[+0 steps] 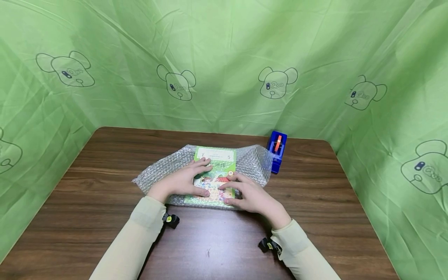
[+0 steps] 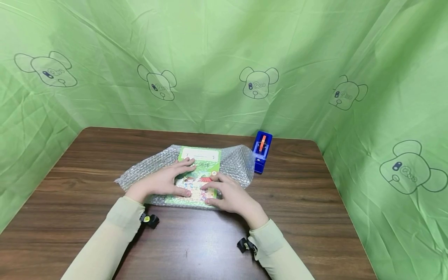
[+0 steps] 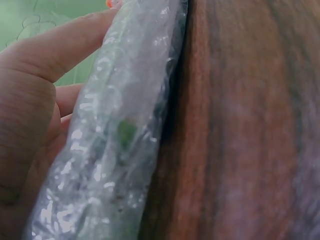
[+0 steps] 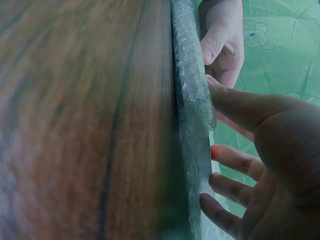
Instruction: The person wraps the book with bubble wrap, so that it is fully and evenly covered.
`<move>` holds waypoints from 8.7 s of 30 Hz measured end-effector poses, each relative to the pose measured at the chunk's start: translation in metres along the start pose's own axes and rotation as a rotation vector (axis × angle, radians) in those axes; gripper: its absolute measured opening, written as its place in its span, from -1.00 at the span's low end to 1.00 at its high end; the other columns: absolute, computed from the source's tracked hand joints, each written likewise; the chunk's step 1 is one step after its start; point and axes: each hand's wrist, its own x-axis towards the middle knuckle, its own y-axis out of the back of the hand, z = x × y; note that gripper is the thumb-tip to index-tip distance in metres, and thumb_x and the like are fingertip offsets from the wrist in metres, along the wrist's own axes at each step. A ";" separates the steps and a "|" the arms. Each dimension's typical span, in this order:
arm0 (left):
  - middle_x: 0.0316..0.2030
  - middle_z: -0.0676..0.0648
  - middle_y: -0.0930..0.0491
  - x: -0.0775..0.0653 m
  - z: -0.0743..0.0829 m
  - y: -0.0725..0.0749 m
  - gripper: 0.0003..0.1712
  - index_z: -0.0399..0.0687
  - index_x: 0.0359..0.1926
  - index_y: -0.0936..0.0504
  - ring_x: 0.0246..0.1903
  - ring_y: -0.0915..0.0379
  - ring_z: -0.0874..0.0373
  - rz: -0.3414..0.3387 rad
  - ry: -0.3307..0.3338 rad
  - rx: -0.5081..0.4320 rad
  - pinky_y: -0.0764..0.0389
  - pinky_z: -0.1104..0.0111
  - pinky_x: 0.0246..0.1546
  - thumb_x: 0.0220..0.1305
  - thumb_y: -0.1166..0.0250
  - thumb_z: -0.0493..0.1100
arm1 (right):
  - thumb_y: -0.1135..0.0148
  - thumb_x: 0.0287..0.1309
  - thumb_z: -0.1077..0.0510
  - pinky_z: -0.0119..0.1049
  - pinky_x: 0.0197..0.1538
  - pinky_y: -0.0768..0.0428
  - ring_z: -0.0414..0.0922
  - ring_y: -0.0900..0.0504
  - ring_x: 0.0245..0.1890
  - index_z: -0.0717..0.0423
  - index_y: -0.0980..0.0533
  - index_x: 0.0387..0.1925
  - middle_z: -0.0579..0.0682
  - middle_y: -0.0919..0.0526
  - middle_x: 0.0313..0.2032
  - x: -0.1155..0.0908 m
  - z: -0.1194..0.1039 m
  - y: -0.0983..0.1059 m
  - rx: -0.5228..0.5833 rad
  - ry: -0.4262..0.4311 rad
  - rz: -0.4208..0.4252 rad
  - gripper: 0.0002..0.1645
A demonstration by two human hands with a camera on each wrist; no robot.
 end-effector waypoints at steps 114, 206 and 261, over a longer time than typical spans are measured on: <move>0.77 0.07 0.09 -0.001 -0.010 -0.003 0.20 0.09 0.72 -0.26 0.73 0.34 -0.19 -0.003 -0.025 -0.067 0.13 -0.25 0.66 0.24 -0.55 0.41 | -0.52 0.39 0.02 -0.30 -0.32 -0.64 -0.22 -0.67 -0.41 0.24 -0.68 0.04 -0.02 -0.81 -0.23 -0.047 0.085 0.046 0.177 -0.445 0.197 -0.60; 0.76 0.08 0.08 0.001 -0.009 -0.001 0.19 0.10 0.71 -0.29 0.74 0.32 -0.10 -0.001 -0.022 -0.081 0.11 -0.26 0.66 0.22 -0.58 0.38 | -0.34 0.41 0.45 -0.26 -0.20 -0.85 -0.18 -0.79 -0.35 0.47 -0.57 -0.06 0.07 -0.75 -0.26 -0.002 0.027 0.008 0.957 -0.338 0.763 -0.85; 0.75 0.09 0.06 0.003 -0.011 -0.001 0.19 0.06 0.69 -0.34 0.74 0.26 -0.09 0.019 -0.028 -0.088 0.09 -0.20 0.67 0.17 -0.61 0.37 | -0.50 0.39 0.17 -0.29 -0.36 -0.82 -0.15 -0.82 -0.45 0.16 -0.77 -0.14 0.02 -0.82 -0.32 0.073 -0.007 -0.028 0.618 -0.353 0.417 -0.88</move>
